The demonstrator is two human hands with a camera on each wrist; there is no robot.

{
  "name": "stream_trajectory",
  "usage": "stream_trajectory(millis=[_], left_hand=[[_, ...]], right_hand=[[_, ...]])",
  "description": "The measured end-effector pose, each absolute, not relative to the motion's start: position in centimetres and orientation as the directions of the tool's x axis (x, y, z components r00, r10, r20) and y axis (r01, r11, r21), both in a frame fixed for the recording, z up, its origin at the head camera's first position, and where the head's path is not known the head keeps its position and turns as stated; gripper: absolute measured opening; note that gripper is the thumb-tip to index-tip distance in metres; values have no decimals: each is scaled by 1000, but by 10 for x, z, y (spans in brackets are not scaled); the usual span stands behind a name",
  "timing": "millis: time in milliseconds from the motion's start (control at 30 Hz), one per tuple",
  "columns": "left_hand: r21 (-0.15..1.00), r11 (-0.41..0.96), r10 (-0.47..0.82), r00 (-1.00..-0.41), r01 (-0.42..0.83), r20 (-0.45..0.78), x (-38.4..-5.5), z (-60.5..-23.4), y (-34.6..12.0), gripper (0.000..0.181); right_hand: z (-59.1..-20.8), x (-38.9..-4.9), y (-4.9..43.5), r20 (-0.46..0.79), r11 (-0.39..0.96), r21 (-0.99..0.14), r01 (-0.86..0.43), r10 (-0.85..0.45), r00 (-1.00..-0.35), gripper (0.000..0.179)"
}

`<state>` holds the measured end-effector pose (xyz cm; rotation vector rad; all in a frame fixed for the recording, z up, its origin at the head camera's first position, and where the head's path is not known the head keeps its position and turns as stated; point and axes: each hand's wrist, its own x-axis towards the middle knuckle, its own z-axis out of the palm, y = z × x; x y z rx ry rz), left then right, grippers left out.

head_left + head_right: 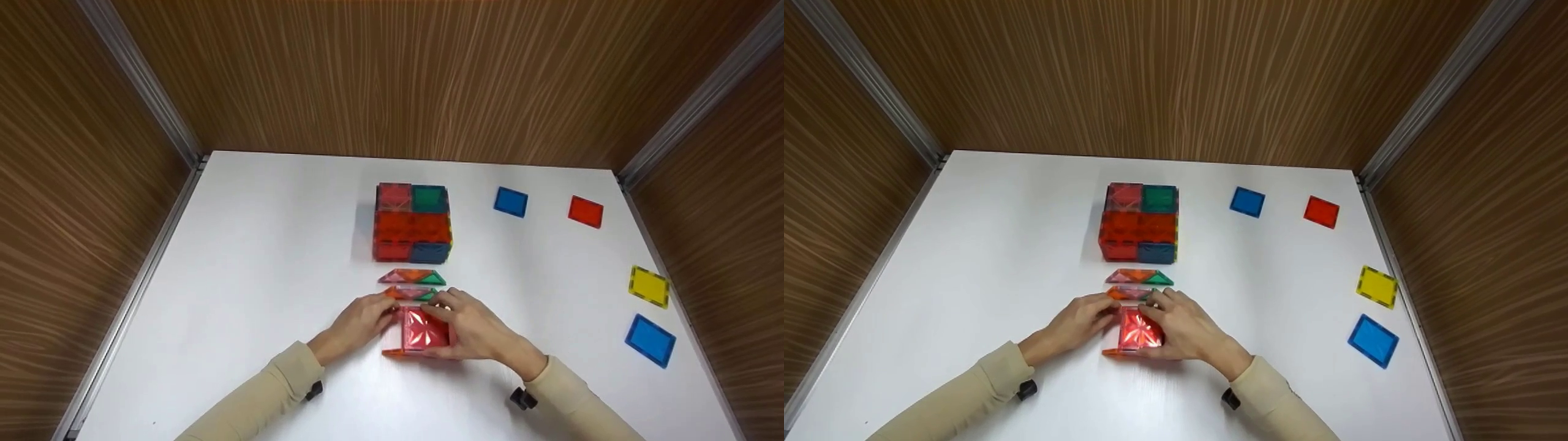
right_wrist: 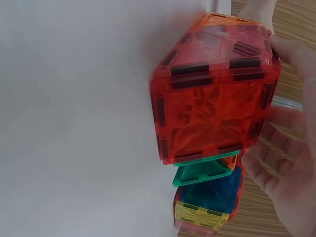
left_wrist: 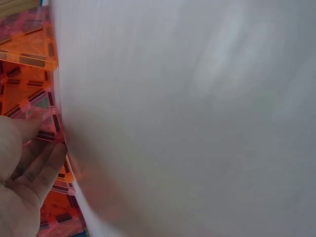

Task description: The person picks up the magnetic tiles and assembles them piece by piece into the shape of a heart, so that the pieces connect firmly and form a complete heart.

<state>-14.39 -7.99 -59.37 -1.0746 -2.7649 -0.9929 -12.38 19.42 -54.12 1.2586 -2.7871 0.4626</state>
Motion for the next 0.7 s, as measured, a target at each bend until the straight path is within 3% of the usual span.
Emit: stream_trajectory(millis=[200,367,567,700], left_hand=[[559,602,549,-804,570,229,-137,-591,-88,20],[625,576,518,-827,526,219,-123,-587,-98,19],[771,451,554,-818,449,153,-104,-586,-107,23],[805,428,610,-788,411,78,-95,-591,-106,26]], right_hand=[[-544,-123,196,167,635,-256,-729,-713,-681,74],[-548,-123,197,197,623,-247,-742,-718,-668,74],[-551,-123,199,222,614,-243,-751,-719,-659,74],[-551,-123,199,224,613,-254,-749,-716,-662,75]])
